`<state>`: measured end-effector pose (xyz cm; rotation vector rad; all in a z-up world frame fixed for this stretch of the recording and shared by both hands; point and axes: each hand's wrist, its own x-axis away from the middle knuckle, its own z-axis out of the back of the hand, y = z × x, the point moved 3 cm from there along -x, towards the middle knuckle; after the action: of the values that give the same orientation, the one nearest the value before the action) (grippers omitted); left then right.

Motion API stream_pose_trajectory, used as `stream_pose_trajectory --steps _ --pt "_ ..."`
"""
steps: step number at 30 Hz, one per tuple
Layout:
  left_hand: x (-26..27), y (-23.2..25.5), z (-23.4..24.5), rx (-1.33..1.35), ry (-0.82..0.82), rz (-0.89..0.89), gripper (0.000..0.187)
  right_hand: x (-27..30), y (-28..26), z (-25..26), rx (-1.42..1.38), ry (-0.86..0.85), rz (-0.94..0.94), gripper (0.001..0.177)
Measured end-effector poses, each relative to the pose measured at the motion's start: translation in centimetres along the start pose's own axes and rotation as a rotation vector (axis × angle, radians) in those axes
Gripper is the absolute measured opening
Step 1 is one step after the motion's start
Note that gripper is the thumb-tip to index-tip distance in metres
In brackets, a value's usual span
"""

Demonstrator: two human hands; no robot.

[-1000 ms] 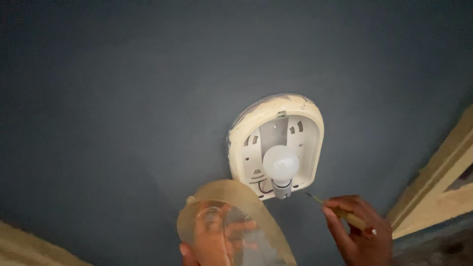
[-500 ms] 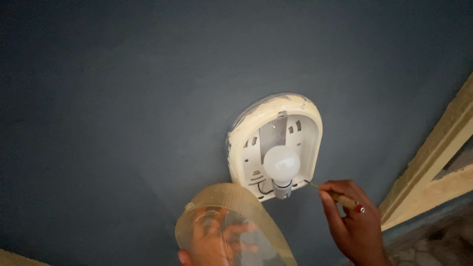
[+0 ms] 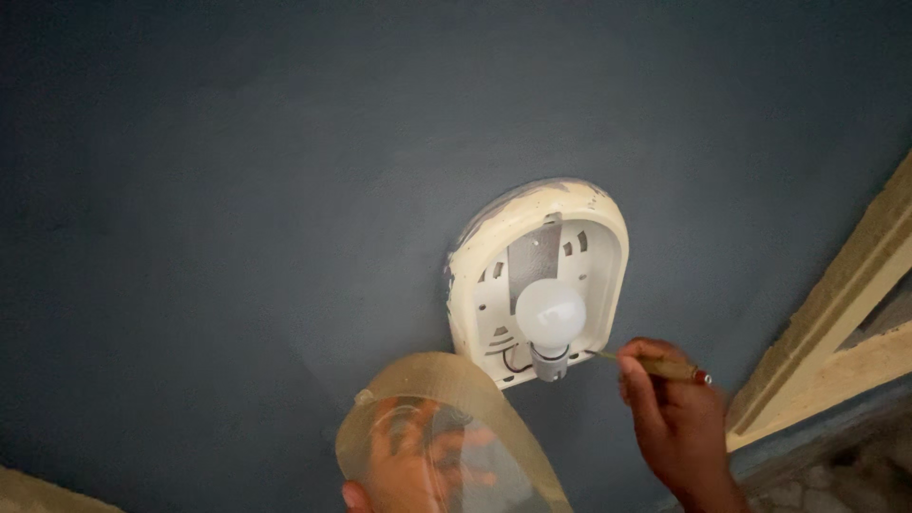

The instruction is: The person positions a cover onto a wall light fixture and fastens it using a screwdriver.

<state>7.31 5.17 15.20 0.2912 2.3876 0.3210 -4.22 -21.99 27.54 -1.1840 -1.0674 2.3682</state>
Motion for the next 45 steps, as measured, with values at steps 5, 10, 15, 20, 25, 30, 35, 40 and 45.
stream_pose_trajectory --steps 5,10,15,20,25,30,35,40,45 --pt "0.0 1.2 -0.5 -0.03 0.012 0.006 0.103 -0.5 0.6 0.0 -0.195 0.01 0.026 0.027" --pt "-0.5 2.7 -0.9 -0.076 -0.013 0.046 0.103 -0.4 1.0 -0.5 -0.228 0.003 -0.044 0.022" --pt "-0.9 1.3 -0.7 -0.045 0.002 0.021 0.104 0.0 1.5 -0.8 -0.346 -0.067 -0.068 0.023" --pt "-0.6 0.4 -0.4 -0.027 0.035 -0.039 0.104 0.7 3.2 -0.6 -0.689 0.132 -0.224 0.023" --pt "-0.5 1.3 -0.5 0.016 -0.079 0.054 0.105 2.2 3.3 -0.5 -0.78 0.027 0.058 0.013" --pt "-0.4 2.3 -0.8 -0.078 -0.085 0.048 0.106 4.5 2.1 -1.7 -0.834 0.068 0.156 0.01" --pt "0.4 2.0 -1.0 -0.14 0.113 -0.075 0.106 5.1 -0.8 -3.4 -0.266 -0.158 0.095 0.015" --pt "0.5 3.0 -1.0 -0.141 0.1 -0.041 0.106 4.3 -2.5 -4.4 -0.342 -0.258 0.112 0.025" --pt "1.1 3.7 -1.0 -0.158 0.109 -0.048 0.106 4.2 -3.2 -4.8 -0.313 -0.337 0.149 0.027"
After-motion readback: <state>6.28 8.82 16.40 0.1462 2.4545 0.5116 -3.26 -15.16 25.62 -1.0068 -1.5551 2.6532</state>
